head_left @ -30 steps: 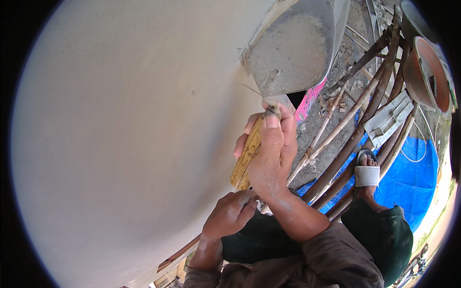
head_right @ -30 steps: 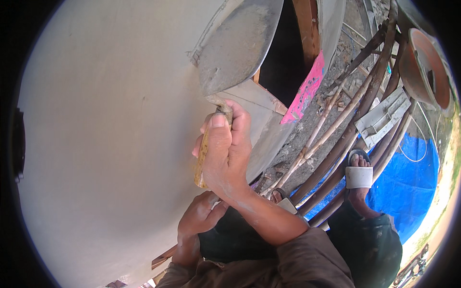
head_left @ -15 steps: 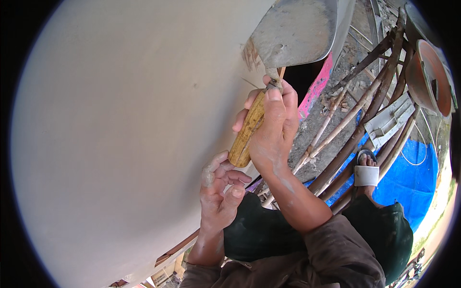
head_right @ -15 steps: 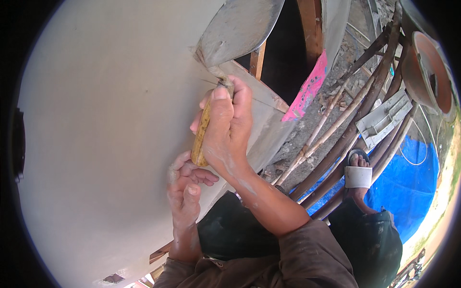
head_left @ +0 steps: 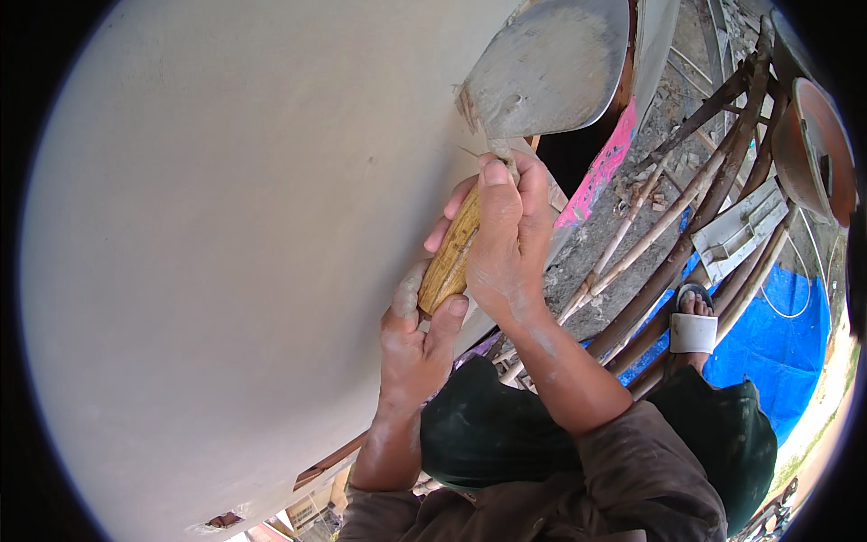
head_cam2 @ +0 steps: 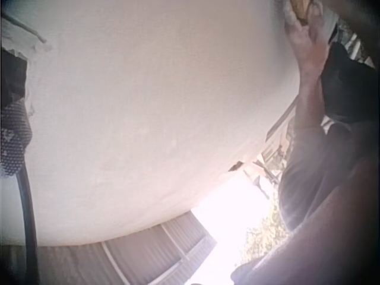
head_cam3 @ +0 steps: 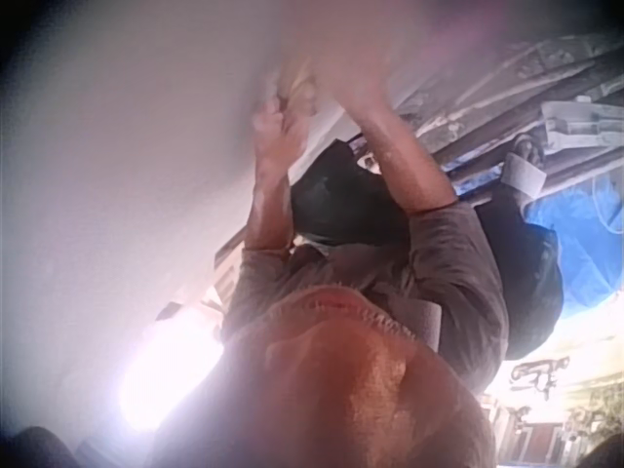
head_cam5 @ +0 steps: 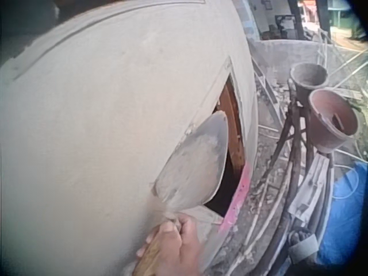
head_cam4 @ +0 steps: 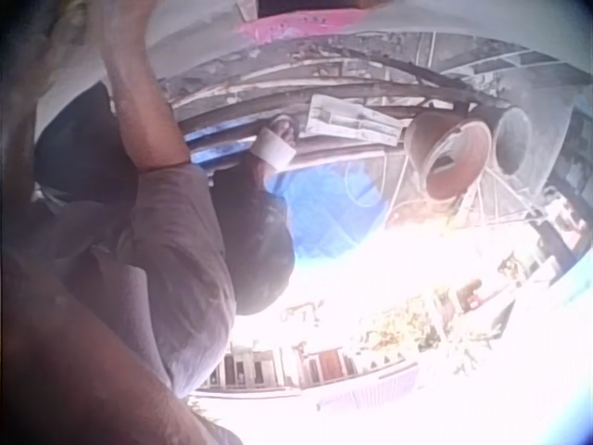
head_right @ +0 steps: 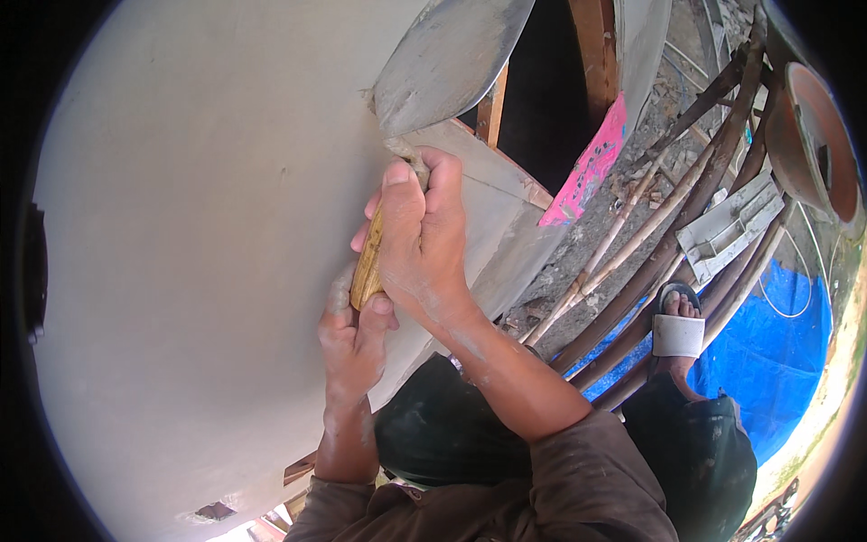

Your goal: The person applies plaster to a wall using a trowel and a hawk, smoothing the surface around a window frame. They repeatedly scoop plaster from the hawk and spread it evenly across the wall.

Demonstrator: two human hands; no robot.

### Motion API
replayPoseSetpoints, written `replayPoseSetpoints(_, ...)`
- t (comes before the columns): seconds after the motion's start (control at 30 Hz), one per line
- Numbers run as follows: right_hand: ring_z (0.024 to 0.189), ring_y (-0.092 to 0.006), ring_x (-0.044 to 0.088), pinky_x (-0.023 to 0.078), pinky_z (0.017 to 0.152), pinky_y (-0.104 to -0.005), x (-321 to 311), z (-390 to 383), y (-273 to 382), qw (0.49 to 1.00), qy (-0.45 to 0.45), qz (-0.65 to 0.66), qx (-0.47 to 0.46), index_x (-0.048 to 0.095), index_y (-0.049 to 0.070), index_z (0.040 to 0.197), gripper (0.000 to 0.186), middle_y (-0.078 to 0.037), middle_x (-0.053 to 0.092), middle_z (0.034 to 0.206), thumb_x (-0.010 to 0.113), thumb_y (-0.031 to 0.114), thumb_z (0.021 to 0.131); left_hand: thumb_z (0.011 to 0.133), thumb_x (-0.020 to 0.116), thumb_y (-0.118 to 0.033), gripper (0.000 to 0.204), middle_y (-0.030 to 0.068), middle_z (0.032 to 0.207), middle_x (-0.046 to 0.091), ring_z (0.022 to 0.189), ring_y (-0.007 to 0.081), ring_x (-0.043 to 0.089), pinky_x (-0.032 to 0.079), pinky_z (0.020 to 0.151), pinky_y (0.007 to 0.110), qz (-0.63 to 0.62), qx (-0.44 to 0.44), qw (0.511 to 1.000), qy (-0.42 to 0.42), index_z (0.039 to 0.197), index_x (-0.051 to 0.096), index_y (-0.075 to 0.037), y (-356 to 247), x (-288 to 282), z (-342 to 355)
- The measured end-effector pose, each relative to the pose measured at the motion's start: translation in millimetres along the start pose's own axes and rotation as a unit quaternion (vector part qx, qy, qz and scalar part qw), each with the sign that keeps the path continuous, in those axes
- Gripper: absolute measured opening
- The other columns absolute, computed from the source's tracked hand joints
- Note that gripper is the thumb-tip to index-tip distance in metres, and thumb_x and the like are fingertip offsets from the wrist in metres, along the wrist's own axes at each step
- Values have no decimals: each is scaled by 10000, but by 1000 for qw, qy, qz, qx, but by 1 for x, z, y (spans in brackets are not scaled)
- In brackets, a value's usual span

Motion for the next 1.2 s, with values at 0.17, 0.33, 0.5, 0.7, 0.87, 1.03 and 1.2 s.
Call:
replayPoseSetpoints(0.17, 505, -167, 566, 477, 475, -291, 4, -13, -12, 1000, 16, 11, 13, 381, 20, 1129, 286, -95, 535, 753, 384, 292, 1040, 945, 612, -87, 397, 139, 1072, 654, 952, 164, 610, 484, 847, 299, 16, 16, 1000, -10, 1290, 482, 60, 10, -11, -11)
replayPoseSetpoints(0.33, 540, -165, 573, 484, 495, -300, 8, -28, -21, 999, 27, -5, 35, 358, 21, 1142, 290, -97, 532, 784, 387, 292, 1044, 993, 576, -324, 474, 22, 868, 581, 719, 71, 512, 436, 635, 226, 54, 42, 997, -19, 1255, 495, 63, 11, -20, -21)
replayPoseSetpoints(0.5, 549, -173, 576, 493, 515, -306, -7, -37, -28, 1000, 22, 15, 9, 344, 26, 1150, 286, -103, 532, 802, 375, 292, 1048, 954, 624, -199, 439, 119, 997, 630, 878, 154, 584, 468, 785, 287, 60, 40, 997, 6, 1273, 477, 64, 25, -14, -32)
replayPoseSetpoints(0.7, 546, -180, 582, 504, 531, -317, -7, -27, -16, 999, 31, 12, -1, 352, 31, 1150, 273, -105, 539, 800, 369, 282, 1046, 936, 641, -133, 450, 171, 1063, 651, 943, 204, 625, 488, 852, 326, 34, 36, 999, 8, 1303, 456, 50, 21, -7, -24)
replayPoseSetpoints(0.87, 539, -180, 583, 504, 528, -310, -2, -21, -13, 999, 30, 14, 12, 363, 25, 1144, 285, -105, 542, 787, 382, 289, 1039, 944, 629, -134, 441, 171, 1055, 651, 927, 205, 629, 491, 842, 326, 56, 46, 997, -1, 1304, 454, 50, 12, -9, -20)
replayPoseSetpoints(1.03, 531, -178, 581, 499, 513, -301, 1, -20, -16, 999, 36, 9, 11, 367, 20, 1142, 298, -102, 539, 775, 387, 298, 1037, 945, 635, -147, 445, 168, 1052, 650, 921, 196, 624, 491, 838, 323, 58, 31, 998, -4, 1302, 459, 51, 14, -11, -19)
replayPoseSetpoints(1.2, 640, -123, 553, 494, 568, -278, 6, -26, -21, 996, 66, 34, 43, 339, -15, 1176, 303, -89, 515, 842, 415, 239, 1029, 949, 632, -158, 444, 155, 1068, 646, 937, 182, 611, 486, 848, 317, 32, 28, 999, -18, 1297, 464, 61, 22, -18, -24)
Point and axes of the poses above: each hand's wrist, its own z-axis towards the middle knuckle, its own x-axis out of the palm, y = z × x, the point moved 8 cm from there along z, towards the middle knuckle
